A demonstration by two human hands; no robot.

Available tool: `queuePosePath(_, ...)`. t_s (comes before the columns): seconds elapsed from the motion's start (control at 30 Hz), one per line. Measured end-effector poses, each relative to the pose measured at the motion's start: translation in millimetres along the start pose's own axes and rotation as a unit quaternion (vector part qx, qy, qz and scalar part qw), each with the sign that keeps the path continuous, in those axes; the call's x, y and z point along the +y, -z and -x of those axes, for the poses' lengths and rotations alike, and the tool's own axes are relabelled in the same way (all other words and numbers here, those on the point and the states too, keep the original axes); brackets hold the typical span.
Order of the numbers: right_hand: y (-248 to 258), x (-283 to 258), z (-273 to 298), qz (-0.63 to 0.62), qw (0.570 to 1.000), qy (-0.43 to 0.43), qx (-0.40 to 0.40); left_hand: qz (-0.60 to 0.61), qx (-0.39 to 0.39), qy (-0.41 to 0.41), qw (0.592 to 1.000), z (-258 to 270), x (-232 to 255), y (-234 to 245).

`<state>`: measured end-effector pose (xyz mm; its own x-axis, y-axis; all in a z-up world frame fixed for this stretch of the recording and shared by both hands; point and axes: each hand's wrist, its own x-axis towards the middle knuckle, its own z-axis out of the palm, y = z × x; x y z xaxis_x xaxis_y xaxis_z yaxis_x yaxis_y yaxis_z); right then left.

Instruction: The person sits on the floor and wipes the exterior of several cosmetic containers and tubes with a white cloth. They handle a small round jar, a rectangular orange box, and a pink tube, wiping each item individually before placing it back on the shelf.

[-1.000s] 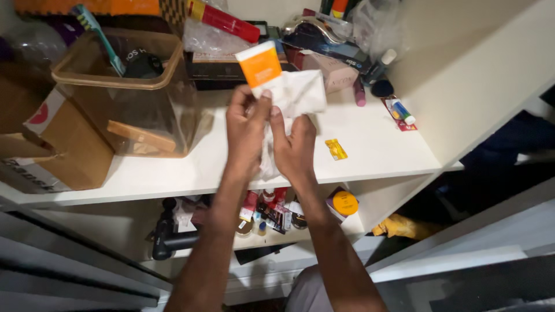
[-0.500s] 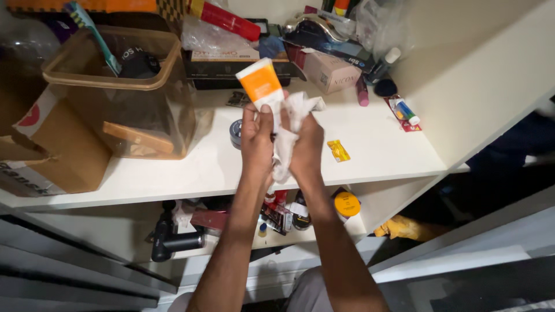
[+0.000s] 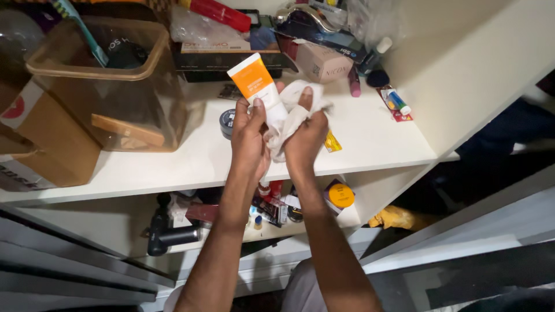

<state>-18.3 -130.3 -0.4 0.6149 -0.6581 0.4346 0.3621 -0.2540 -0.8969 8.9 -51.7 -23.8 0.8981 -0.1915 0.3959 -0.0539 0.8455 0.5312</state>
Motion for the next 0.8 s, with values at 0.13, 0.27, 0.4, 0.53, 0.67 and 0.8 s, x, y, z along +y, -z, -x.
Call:
queuePosePath(0.13, 6, -17, 3, -0.095, 0.975, 0.181, -0.086, -0.092, 0.029, 0.010, 0.995, -6, -10, 8)
queuePosePath(0.27, 4, -18, 8, 0.167, 0.924, 0.329, -0.101, -0.130, 0.050, 0.047, 0.989, -5, -6, 17)
queuePosePath(0.4, 1, -2, -1, 0.158, 0.950, 0.264, -0.047, -0.179, 0.022, 0.034, 0.983, 0, -7, 11)
queuePosePath(0.53, 3, 14, -11, 0.041, 0.980, 0.190, -0.044, -0.247, -0.007, -0.017, 0.969, 3, -9, 3)
queuePosePath(0.67, 1, 18, -10, -0.010, 0.980, 0.195, -0.032, -0.290, 0.000, -0.092, 0.953, 1, -10, 4)
queuePosePath(0.8, 8, 9, -1, 0.048, 0.975, 0.202, -0.075, -0.320, 0.021, -0.132, 0.938, -8, -6, 8)
